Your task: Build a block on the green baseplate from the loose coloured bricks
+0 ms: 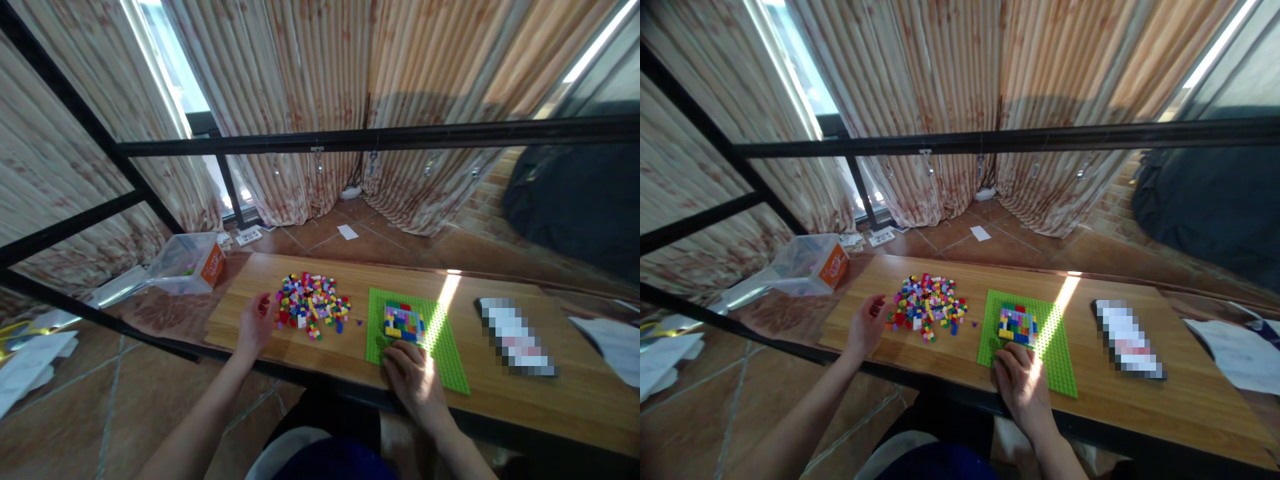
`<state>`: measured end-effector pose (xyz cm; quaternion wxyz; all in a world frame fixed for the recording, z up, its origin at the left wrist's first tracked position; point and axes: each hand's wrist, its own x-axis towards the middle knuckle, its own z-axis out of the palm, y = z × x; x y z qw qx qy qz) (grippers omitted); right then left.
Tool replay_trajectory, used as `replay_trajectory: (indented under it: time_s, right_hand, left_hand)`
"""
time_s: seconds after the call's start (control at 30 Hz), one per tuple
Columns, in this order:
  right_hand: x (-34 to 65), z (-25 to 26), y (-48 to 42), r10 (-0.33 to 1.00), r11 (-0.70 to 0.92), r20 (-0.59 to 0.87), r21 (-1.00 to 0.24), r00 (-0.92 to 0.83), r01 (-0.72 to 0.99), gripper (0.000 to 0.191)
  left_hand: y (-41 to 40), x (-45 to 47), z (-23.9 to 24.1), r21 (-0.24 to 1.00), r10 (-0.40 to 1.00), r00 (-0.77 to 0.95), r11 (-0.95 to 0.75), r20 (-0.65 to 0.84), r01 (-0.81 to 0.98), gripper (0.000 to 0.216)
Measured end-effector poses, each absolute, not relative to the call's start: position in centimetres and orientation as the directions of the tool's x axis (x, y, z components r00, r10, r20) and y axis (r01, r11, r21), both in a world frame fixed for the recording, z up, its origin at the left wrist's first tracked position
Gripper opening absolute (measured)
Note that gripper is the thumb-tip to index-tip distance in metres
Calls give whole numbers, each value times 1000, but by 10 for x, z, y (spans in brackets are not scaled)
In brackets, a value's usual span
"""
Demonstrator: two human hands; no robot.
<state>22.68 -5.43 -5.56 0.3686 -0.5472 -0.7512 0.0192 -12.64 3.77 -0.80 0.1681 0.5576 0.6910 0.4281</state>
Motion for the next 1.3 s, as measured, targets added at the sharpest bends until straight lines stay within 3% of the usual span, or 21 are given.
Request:
replay_trajectory:
  time_s: [0.13, 0.27, 0.63, 0.7, 0.8, 0.97, 1.13, 1.3]
  right_hand:
    - [209, -47, -52, 875, 347, 470, -439, -117, 829, 21]
    - [187, -34, -39, 885, 277, 460, -388, -76, 879, 23]
    - [144, -24, 4, 947, 109, 316, -149, -57, 983, 28]
    - [144, -24, -1, 944, 117, 326, -185, -52, 976, 28]
    - [152, -25, -17, 927, 139, 374, -347, 1, 928, 26]
    - [193, -21, -52, 854, 34, 415, -648, 315, 761, 24]
    - [232, -11, -63, 853, -134, 283, -694, 438, 708, 31]
    - [234, -18, -46, 835, -105, 306, -727, 458, 678, 33]
  left_hand:
    - [43, -163, -22, 643, 882, -325, 34, 340, 765, 43]
    - [50, -169, -34, 561, 884, -223, -52, 411, 826, 41]
    - [57, -164, -44, 535, 907, -145, -100, 397, 839, 38]
    - [58, -165, -44, 537, 908, -142, -102, 394, 838, 39]
    - [59, -165, -43, 532, 912, -131, -105, 388, 840, 39]
    - [60, -163, -40, 494, 912, -108, -112, 396, 862, 40]
    - [61, -161, -42, 451, 906, -118, -87, 406, 888, 44]
    - [62, -163, -45, 409, 901, -90, -102, 424, 907, 46]
